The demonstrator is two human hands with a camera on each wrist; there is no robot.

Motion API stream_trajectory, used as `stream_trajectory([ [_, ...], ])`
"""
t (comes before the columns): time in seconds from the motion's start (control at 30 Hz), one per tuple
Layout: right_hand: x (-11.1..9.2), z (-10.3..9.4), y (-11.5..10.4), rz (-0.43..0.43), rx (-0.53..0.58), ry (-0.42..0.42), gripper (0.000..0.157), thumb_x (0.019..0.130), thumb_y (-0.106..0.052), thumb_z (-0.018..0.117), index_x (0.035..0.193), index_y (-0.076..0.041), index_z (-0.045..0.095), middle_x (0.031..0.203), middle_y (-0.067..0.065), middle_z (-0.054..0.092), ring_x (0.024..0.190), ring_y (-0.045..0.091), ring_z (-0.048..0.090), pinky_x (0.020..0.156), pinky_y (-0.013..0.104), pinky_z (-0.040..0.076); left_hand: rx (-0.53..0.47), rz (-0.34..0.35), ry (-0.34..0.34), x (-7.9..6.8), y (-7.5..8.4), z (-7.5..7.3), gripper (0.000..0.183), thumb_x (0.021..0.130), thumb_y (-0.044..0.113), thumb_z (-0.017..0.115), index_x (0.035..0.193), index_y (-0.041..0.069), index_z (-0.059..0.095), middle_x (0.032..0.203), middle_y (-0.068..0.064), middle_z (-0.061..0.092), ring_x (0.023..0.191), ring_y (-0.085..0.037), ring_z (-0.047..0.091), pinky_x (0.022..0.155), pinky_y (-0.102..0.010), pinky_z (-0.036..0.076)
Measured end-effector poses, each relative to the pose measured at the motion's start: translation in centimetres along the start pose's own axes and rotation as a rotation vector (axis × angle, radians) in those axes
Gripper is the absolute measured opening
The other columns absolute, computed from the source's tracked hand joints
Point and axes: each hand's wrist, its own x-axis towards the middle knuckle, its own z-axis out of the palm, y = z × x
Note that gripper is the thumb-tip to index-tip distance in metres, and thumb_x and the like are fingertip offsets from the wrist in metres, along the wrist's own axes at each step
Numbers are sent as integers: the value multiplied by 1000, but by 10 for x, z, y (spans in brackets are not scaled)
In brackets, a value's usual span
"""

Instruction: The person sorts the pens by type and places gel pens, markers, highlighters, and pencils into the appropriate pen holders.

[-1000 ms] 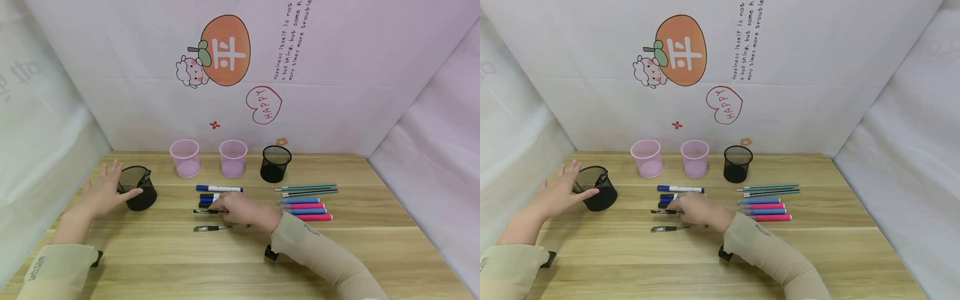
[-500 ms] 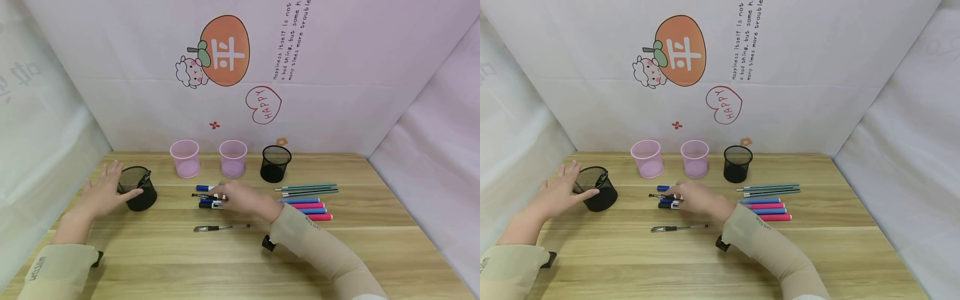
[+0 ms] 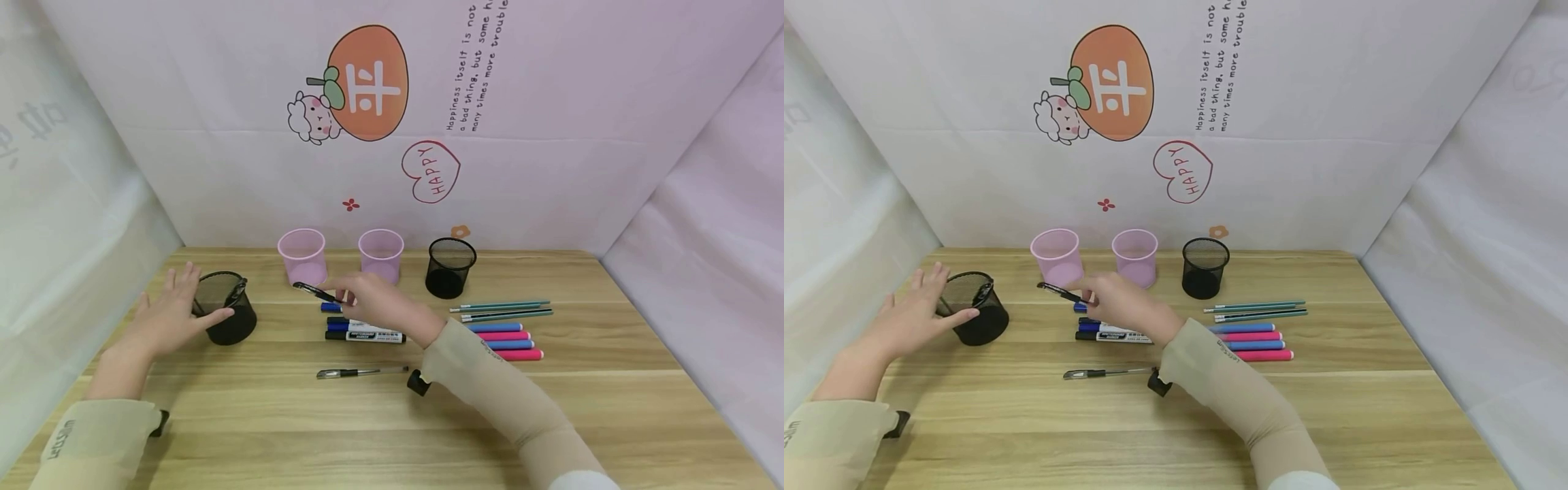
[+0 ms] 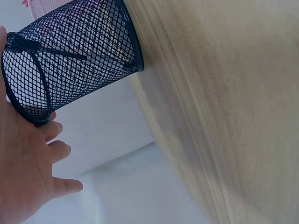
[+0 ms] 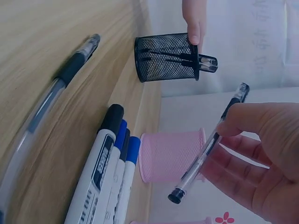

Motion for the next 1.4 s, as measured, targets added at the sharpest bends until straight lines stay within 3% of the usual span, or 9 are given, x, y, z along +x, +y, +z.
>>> stream_trajectory([
  [0.37,22,9,-6,-35,114,189,49,93,6,66,140,-6,63,101,9,70,89,18,69,77,19,55,9,-3,3,0,-2,0,115,96,69,55,161,-2,-10,165,-26,-17,148,-53,-16,101,-82,-14],
  [0.57,35,14,-13,-19,236,288,47,94,6,66,139,-6,64,102,9,72,92,17,68,80,18,55,5,1,8,0,-2,1,115,96,68,55,160,-2,-10,165,-25,-18,147,-53,-16,101,-82,-14],
  [0.83,55,21,-31,45,381,328,43,96,-2,70,139,-5,63,109,11,71,98,14,69,84,14,53,-6,-3,19,0,-1,2,115,97,68,55,160,-3,-9,165,-25,-18,147,-54,-15,100,-83,-13],
  [0.93,62,25,-36,63,446,354,43,95,2,68,137,-3,63,108,10,70,97,12,69,83,14,53,-8,-4,20,1,0,3,114,97,68,55,160,-3,-9,165,-25,-17,147,-54,-15,101,-83,-13],
  [1.13,76,35,-48,58,629,453,37,92,9,66,129,5,63,107,14,68,93,15,69,81,19,56,-8,-6,18,1,0,2,114,97,67,54,160,-4,-10,164,-26,-19,146,-55,-16,100,-83,-14],
  [1.4,88,40,-66,46,765,542,34,92,9,68,125,4,62,107,11,67,94,10,66,83,20,56,-8,-8,15,2,-1,1,116,96,69,55,160,-4,-9,164,-26,-19,146,-56,-15,99,-84,-13],
])
